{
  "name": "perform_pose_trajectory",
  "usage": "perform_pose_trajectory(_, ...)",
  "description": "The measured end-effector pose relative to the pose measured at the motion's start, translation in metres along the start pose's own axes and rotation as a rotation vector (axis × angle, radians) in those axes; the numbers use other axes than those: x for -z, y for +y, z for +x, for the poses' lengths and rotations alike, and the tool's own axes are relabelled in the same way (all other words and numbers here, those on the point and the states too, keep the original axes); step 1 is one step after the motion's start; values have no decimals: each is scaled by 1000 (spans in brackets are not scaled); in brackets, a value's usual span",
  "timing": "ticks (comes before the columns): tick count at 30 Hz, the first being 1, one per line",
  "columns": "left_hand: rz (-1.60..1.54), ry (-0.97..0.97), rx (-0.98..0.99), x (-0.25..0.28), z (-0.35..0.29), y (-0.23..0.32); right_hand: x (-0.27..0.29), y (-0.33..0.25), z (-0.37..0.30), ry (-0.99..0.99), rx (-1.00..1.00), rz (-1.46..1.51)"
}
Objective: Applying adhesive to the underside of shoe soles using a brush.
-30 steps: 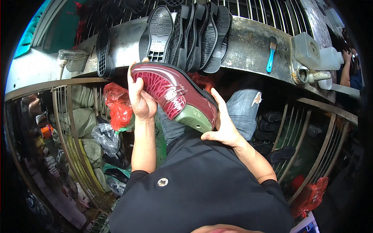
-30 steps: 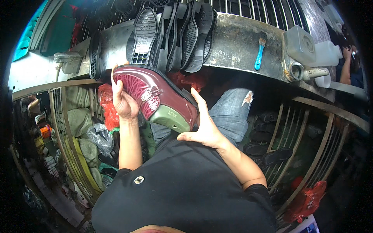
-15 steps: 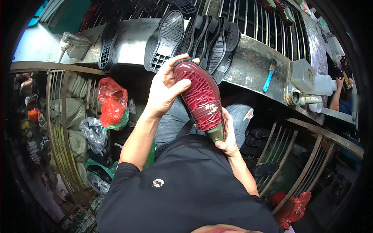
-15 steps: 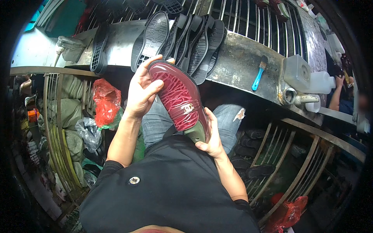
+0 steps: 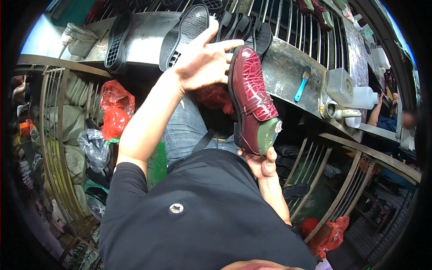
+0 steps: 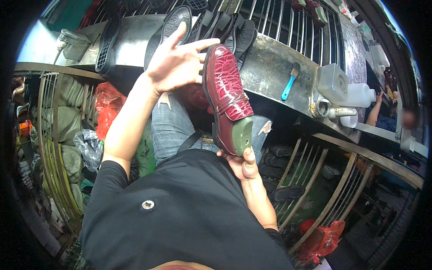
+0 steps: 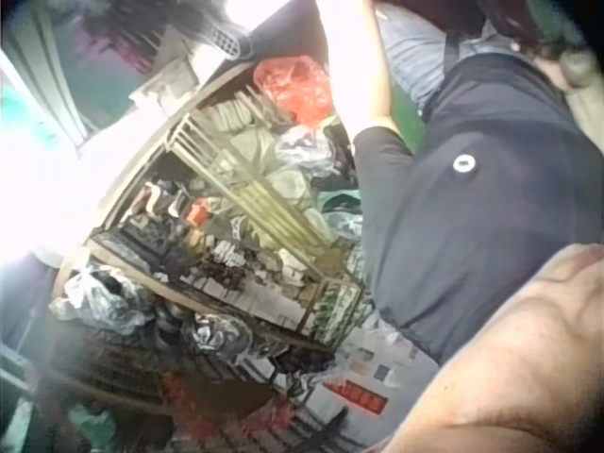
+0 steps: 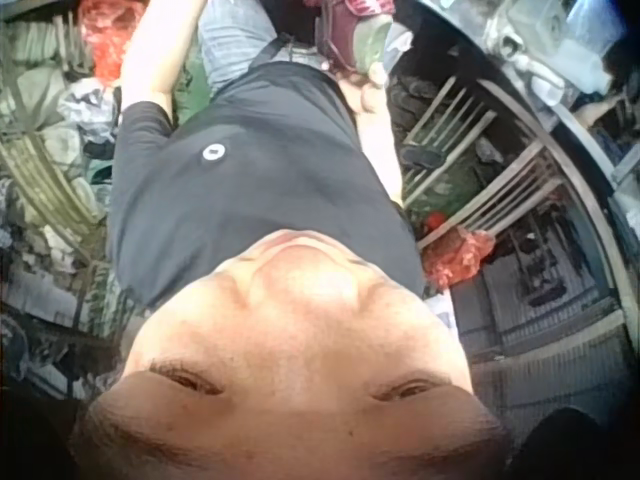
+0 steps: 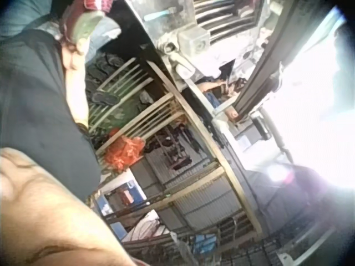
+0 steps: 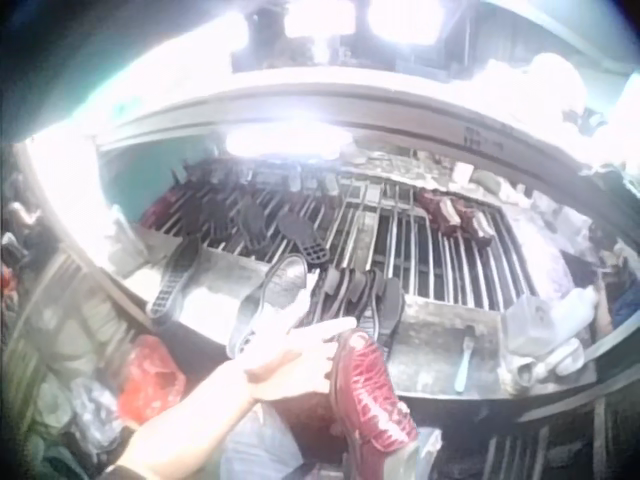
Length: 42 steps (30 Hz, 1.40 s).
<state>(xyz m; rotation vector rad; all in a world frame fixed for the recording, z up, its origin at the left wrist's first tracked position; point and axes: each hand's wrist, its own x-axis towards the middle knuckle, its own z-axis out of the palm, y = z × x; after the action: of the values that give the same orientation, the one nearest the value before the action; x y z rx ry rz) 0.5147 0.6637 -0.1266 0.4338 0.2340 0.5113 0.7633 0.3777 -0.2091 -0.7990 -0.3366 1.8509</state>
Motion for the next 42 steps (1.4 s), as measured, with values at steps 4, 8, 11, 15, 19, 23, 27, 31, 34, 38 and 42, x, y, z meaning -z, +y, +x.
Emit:
perform_pose_trajectory(4, 46, -15, 12, 4, 5, 2, 0, 2, -2, 42, -15, 33)
perform_pose_trajectory(8, 95, 24, -1, 5, 8, -1, 3, 3, -3, 57, -36, 39)
perform_pose_trajectory(11, 196, 78, -46, -10, 4, -7, -1, 2, -4, 28, -11, 117)
perform_pose_trajectory(15, 487, 176, -241, -23, -12, -32, -25, -10, -3, -84, -46, 301)
perform_pose_trajectory(19, 564, 241, -336, -38, -24, -45, -33, -15, -9, -162, -143, 433)
perform_pose_trajectory(23, 576, 276, -358, -49, -30, -43, -45, -16, -11, -167, -205, 537)
perform_pose_trajectory(27, 582, 333, -389, -44, -31, -43, -53, -15, -7, -156, -230, 556)
perform_pose_trajectory(31, 566, 351, -410, -41, -35, -42, -58, -13, -6, -128, -258, 580)
perform_pose_trajectory(34, 561, 351, -409, -37, -36, -43, -58, -12, -7, -117, -256, 557)
perform_pose_trajectory(38, 543, 350, -407, -34, -38, -44, -60, -11, -7, -80, -254, 524)
perform_pose_trajectory(42, 557, 362, -404, -30, -39, -45, -52, -7, -4, -172, -286, 505)
